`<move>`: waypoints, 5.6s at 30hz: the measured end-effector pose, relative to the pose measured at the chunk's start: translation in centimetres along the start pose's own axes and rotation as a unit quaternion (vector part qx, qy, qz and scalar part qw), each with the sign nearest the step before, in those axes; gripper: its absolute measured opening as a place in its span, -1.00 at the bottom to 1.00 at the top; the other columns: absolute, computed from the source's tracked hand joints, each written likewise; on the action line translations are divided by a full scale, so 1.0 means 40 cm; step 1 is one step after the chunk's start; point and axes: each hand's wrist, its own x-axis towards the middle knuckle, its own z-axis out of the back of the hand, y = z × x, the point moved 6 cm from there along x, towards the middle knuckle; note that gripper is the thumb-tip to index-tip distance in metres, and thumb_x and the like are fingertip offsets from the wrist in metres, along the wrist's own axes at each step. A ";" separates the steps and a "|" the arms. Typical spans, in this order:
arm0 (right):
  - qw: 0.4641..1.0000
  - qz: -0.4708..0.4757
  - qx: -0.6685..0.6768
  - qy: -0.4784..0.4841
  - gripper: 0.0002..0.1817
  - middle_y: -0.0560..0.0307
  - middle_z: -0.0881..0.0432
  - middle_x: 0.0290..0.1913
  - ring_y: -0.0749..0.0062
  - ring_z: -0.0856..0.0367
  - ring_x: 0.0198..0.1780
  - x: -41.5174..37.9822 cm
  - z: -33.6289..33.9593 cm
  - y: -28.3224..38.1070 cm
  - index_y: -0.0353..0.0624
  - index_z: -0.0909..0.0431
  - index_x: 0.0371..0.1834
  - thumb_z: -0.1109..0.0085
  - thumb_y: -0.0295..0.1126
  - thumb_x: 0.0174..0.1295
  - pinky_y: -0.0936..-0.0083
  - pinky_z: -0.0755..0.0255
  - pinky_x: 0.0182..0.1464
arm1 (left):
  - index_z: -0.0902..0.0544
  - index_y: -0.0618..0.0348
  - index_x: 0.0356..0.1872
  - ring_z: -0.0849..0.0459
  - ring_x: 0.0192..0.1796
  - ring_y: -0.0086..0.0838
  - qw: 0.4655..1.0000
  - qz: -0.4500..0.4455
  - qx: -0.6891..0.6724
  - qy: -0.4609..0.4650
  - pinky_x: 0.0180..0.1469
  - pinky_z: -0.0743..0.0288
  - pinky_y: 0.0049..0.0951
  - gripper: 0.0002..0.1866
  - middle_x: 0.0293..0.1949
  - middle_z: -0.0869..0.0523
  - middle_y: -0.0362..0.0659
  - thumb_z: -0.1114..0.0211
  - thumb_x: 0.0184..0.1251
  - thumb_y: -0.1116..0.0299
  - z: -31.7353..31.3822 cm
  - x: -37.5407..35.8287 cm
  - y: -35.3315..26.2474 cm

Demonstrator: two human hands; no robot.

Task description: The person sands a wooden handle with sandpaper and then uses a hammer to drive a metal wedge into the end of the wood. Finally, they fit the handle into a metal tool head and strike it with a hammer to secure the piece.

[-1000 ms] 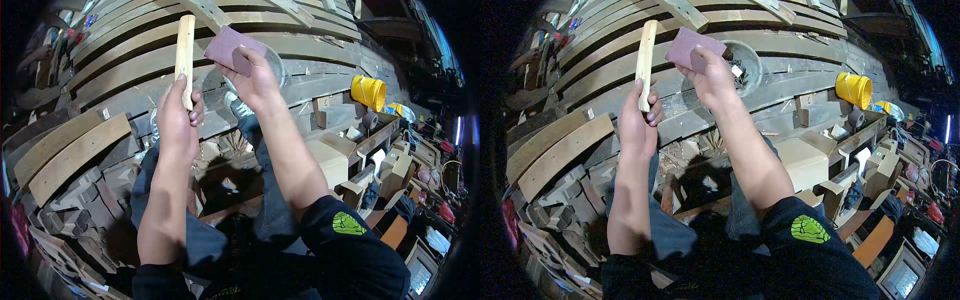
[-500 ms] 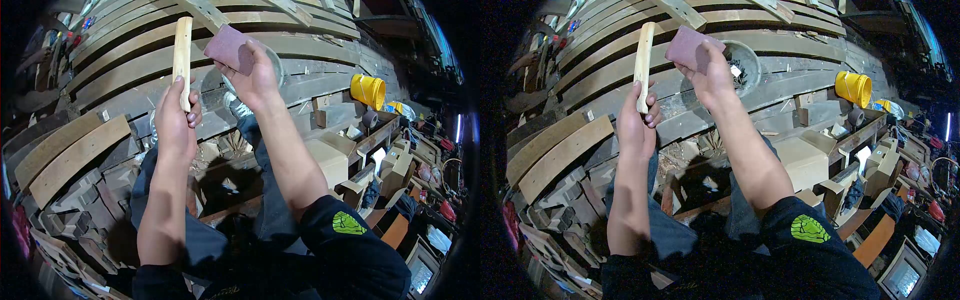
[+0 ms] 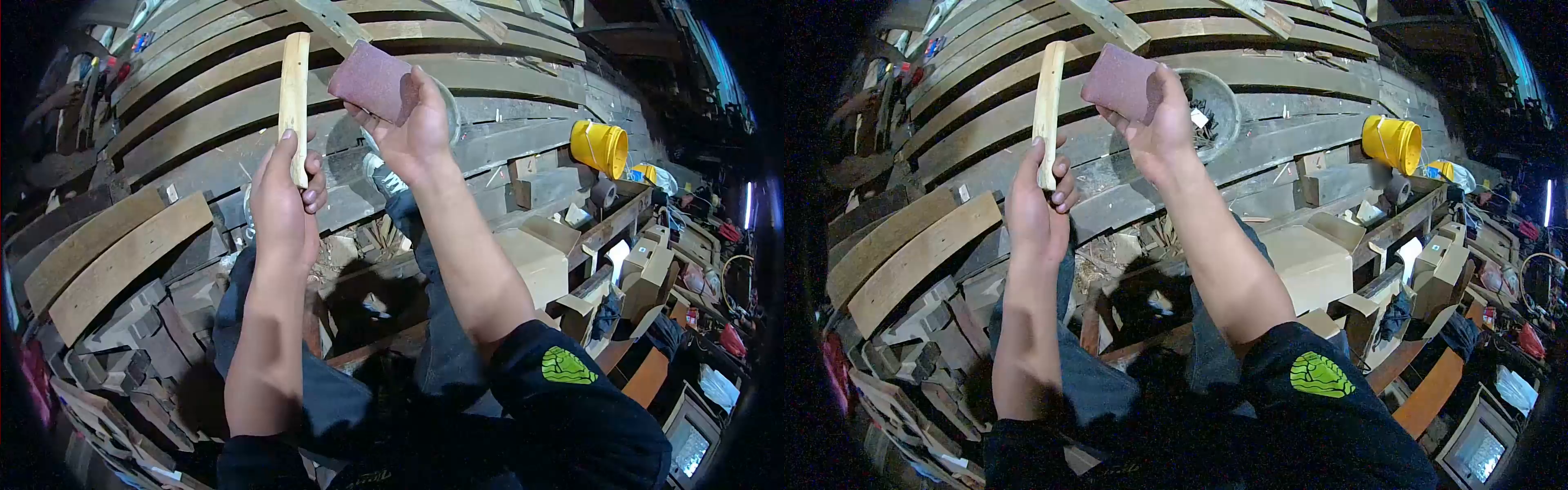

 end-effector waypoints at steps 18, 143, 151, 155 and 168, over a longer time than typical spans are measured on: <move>0.995 -0.013 0.095 0.015 -0.56 -0.11 -0.38 0.16 0.04 -0.38 0.19 0.000 -0.004 0.001 -0.20 -0.26 0.15 0.37 -0.08 0.47 0.01 -0.34 0.23 | -0.45 0.28 0.01 -0.18 -0.58 -0.71 1.000 -0.007 0.003 0.001 -0.56 -0.04 -0.66 -0.65 -0.51 -0.35 -0.33 0.02 0.51 0.17 -0.002 -0.003 -0.003; 0.953 -0.127 0.208 0.178 -0.87 0.43 -0.37 -0.58 0.67 -0.39 -0.50 0.017 0.013 0.025 -0.19 -0.48 -0.15 -0.02 -0.39 0.36 0.63 -0.36 -0.35 | -0.49 0.26 -0.28 -0.36 -0.59 -0.64 0.868 -0.060 0.462 0.174 -0.53 -0.23 -0.52 -0.71 -0.62 -0.40 -0.32 -0.11 0.43 0.19 -0.083 -0.034 0.075; 0.976 -0.154 0.097 0.115 -0.88 0.44 -0.30 -0.63 0.70 -0.29 -0.57 -0.027 -0.037 -0.037 -0.19 -0.49 -0.17 -0.08 -0.40 0.32 0.64 -0.23 -0.46 | -0.51 0.35 -0.33 -0.50 -0.55 -0.46 0.917 0.003 0.377 0.129 -0.43 -0.37 -0.37 -0.71 -0.64 -0.52 -0.13 -0.10 0.38 0.25 -0.078 -0.026 0.061; 0.960 -0.119 0.207 0.149 -0.90 0.46 -0.25 -0.70 0.72 -0.23 -0.64 0.017 0.008 0.015 -0.15 -0.51 -0.27 -0.07 -0.37 0.34 0.65 -0.21 -0.47 | -0.50 0.25 -0.36 -0.35 -0.62 -0.65 0.906 -0.016 0.384 0.179 -0.54 -0.20 -0.56 -0.71 -0.65 -0.44 -0.30 -0.10 0.42 0.21 -0.078 -0.037 0.077; 0.963 -0.084 0.227 0.116 -0.91 0.46 -0.27 -0.69 0.68 -0.24 -0.64 0.018 0.009 0.026 -0.06 -0.48 -0.32 -0.13 -0.34 0.31 0.63 -0.25 -0.49 | -0.48 0.23 -0.14 -0.49 -0.62 -0.44 0.954 0.129 0.196 0.187 -0.55 -0.32 -0.47 -0.73 -0.59 -0.51 -0.19 -0.12 0.40 0.20 -0.086 -0.041 0.065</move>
